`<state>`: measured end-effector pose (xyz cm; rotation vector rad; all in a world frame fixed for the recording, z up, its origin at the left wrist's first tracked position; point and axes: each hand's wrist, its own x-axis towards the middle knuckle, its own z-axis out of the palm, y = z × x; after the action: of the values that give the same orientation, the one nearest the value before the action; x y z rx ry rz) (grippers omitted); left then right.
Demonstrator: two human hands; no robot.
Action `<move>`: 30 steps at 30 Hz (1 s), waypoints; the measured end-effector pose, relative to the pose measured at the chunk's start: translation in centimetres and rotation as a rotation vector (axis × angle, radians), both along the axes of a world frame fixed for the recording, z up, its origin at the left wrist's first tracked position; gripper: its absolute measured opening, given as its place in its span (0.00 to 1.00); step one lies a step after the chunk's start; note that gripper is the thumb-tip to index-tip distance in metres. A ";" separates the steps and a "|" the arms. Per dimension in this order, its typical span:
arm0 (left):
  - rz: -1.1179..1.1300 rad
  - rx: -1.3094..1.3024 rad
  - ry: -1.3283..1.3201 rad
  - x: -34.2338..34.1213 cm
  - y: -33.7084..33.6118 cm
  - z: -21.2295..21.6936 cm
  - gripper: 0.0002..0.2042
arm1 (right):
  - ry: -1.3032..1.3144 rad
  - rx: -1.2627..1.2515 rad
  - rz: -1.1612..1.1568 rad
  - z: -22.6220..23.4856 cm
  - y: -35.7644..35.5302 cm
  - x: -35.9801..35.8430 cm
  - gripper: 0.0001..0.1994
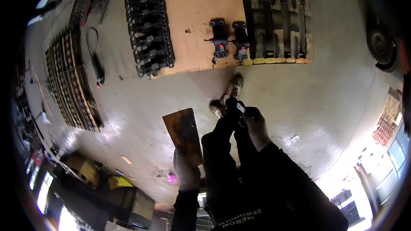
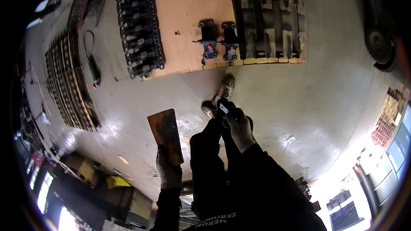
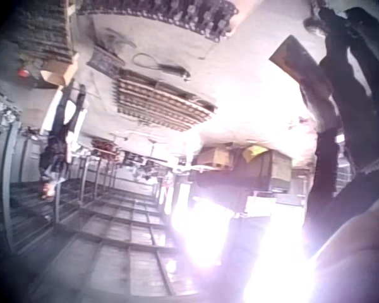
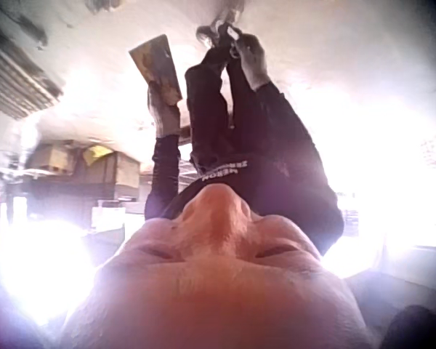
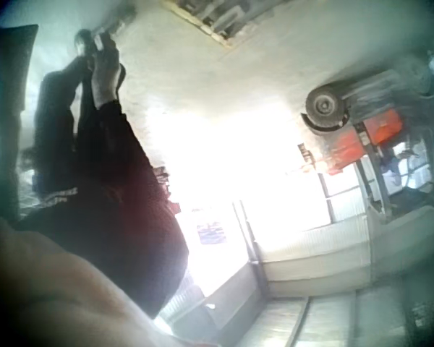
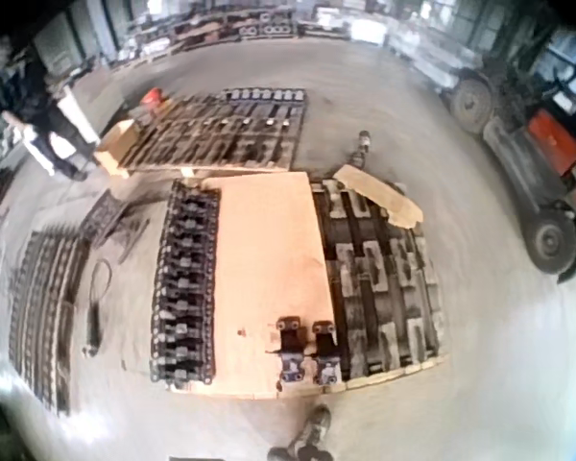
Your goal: The person assembles mechanical components on a wooden pallet in a workshop. They use a scraper to clean a metal part, apply a red substance from a tube, and manipulate small black mechanical units. The person also handles a long chain-like assembly and uses a power tool briefly.
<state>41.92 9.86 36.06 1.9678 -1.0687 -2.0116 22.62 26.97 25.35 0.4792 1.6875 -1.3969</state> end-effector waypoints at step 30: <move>-0.543 -0.192 0.310 -13.9 -23.1 -24.2 0.31 | 0.193 -0.419 -0.867 -33.5 -27.9 -7.5 0.12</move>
<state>27.99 -13.29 11.87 1.3059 -1.7674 -2.2457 15.13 -0.94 -8.16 0.9095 1.2964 -2.4172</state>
